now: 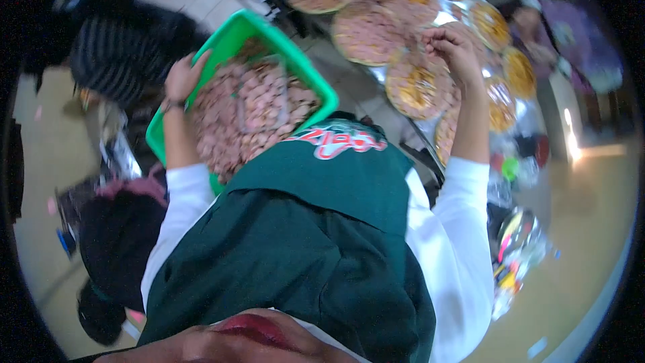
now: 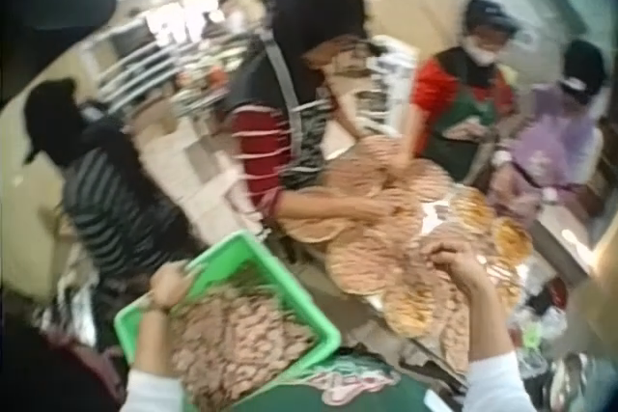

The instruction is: Placing sliced meat toppings onto dough rounds at a prep table.

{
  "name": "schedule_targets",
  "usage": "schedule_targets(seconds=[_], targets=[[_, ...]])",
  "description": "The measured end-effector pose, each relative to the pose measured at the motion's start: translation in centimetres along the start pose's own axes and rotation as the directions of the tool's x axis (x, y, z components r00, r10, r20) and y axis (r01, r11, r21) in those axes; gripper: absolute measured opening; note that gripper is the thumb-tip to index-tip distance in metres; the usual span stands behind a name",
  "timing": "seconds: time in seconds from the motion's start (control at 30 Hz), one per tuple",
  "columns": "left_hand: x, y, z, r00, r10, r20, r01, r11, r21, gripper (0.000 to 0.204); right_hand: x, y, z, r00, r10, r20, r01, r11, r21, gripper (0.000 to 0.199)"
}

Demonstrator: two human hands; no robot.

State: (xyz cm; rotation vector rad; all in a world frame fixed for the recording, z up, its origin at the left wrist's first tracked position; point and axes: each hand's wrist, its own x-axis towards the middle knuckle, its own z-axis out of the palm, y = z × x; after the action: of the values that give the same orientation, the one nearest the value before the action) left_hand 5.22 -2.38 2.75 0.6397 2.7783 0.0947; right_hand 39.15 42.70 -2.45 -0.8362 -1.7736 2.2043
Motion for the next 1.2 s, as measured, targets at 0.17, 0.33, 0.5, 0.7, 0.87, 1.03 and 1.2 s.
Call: schedule_targets(seconds=[0.17,0.33,0.5,0.7,0.87,1.03,1.2], targets=[[0.3,-0.1,0.1,0.995,0.032,-0.091,-0.031,0.999,0.011,0.063,-1.5,-4.1,19.3,0.786,0.003,0.618,0.197,0.947,-0.255,0.022],[1.7,0.0,1.0,0.992,0.092,-0.086,-0.091,0.996,0.014,0.066,-1.3,2.2,32.5,0.380,-0.212,0.900,0.720,0.678,-0.144,0.018],[1.9,2.0,0.2,0.987,0.158,-0.020,-0.158,0.987,0.007,0.066,-2.7,7.4,41.9,0.291,-0.106,0.951,0.922,0.295,-0.249,0.062],[2.5,1.3,0.6,0.979,0.200,0.029,-0.202,0.977,0.073,0.064,-3.4,10.7,46.5,0.188,0.076,0.979,0.968,0.151,-0.198,0.101],[1.6,0.5,0.4,0.984,0.174,-0.037,-0.173,0.984,0.037,0.060,-4.3,11.3,45.6,0.087,0.076,0.993,0.989,0.114,-0.096,0.077],[1.5,1.3,0.1,0.983,0.180,-0.029,-0.180,0.984,0.004,0.061,-4.1,11.2,44.9,-0.037,0.209,0.977,0.978,0.209,-0.008,0.081],[0.7,1.9,-0.4,0.982,0.179,-0.051,-0.180,0.984,-0.005,0.060,-4.0,12.3,44.6,-0.027,0.183,0.983,0.990,0.144,0.000,0.078]])
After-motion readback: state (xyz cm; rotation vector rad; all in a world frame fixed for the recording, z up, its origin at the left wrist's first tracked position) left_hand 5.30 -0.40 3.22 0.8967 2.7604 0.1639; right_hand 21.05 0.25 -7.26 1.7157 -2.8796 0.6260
